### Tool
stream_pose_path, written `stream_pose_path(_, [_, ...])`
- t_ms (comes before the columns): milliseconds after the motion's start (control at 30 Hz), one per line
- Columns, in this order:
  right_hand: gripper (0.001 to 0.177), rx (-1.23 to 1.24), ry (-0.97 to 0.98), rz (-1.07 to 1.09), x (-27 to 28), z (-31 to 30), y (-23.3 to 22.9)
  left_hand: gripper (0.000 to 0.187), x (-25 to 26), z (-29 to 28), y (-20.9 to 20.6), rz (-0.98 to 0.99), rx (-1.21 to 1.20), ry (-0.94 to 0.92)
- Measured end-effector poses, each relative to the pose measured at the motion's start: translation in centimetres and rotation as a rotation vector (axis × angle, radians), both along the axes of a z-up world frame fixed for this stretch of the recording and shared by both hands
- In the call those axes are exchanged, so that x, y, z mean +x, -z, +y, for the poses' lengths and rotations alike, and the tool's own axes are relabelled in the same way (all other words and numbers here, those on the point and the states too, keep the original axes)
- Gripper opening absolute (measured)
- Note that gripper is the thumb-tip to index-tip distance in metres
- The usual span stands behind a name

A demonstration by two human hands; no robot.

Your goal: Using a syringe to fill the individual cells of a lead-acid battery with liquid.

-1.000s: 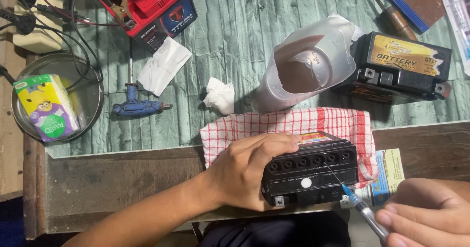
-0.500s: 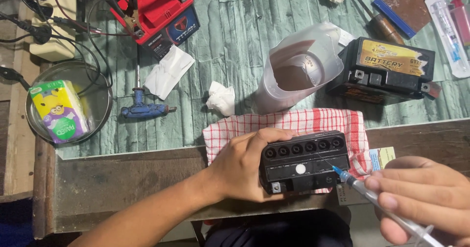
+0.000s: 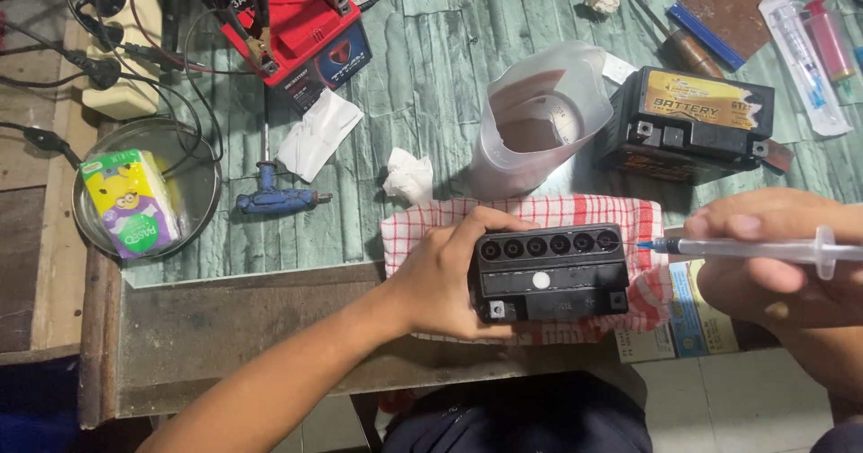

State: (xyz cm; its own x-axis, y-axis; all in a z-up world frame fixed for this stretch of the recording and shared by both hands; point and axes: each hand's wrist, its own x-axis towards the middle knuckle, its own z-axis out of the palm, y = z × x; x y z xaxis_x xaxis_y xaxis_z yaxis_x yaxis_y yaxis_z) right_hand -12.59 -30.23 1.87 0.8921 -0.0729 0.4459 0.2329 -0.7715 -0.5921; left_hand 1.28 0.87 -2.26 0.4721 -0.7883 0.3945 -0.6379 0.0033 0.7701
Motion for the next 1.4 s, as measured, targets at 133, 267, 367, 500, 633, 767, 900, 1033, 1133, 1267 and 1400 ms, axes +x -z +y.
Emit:
stream_pose_path(133, [0.077,0.139,-0.291,-0.670,4.2,-2.5,6.7,0.089,0.0,0.1,-0.2,-0.015,0.009,-0.011])
stream_pose_path(267, [0.065,0.417,-0.534,-0.527,5.4,-0.4,3.1,0.091,-0.1,0.0,-0.3,-0.019,0.022,-0.006])
stream_pose_path(367, [0.050,0.115,-0.510,-0.612,6.8,1.2,0.9,0.091,-0.1,-0.1,-0.3,-0.035,0.022,0.002])
stream_pose_path(500, [0.042,0.104,-0.459,-0.680,7.0,1.3,0.9,0.092,0.0,0.0,0.0,-0.047,0.026,0.007])
stream_pose_path(633, [0.044,0.082,-0.507,-0.687,7.6,1.3,1.4,0.092,0.0,0.0,-0.2,-0.028,0.026,0.010])
stream_pose_path(767, [0.039,0.108,-0.533,-0.548,7.4,2.3,0.8,0.091,0.1,-0.1,-0.4,-0.025,0.019,0.026])
stream_pose_path(900, [0.039,0.092,-0.487,-0.533,7.9,3.3,0.2,0.094,0.2,-0.1,-1.6,-0.021,0.030,0.044])
stream_pose_path(1033, [0.037,0.171,-0.506,-0.516,8.0,3.9,-0.1,0.110,0.6,0.2,-1.9,0.097,0.049,0.112])
stream_pose_path(1133, [0.032,0.156,-0.503,-0.542,7.9,4.1,0.0,0.117,0.8,-0.2,-2.0,0.021,-0.162,0.122])
stream_pose_path(1267, [0.048,0.221,-0.560,-0.505,7.6,4.2,-0.5,0.104,0.5,-0.2,-3.5,-0.171,-0.240,-0.045])
stream_pose_path(1400, [0.034,0.314,-0.469,-0.305,7.4,4.8,-1.6,0.063,0.1,-0.3,-5.7,-0.383,-0.258,-0.243])
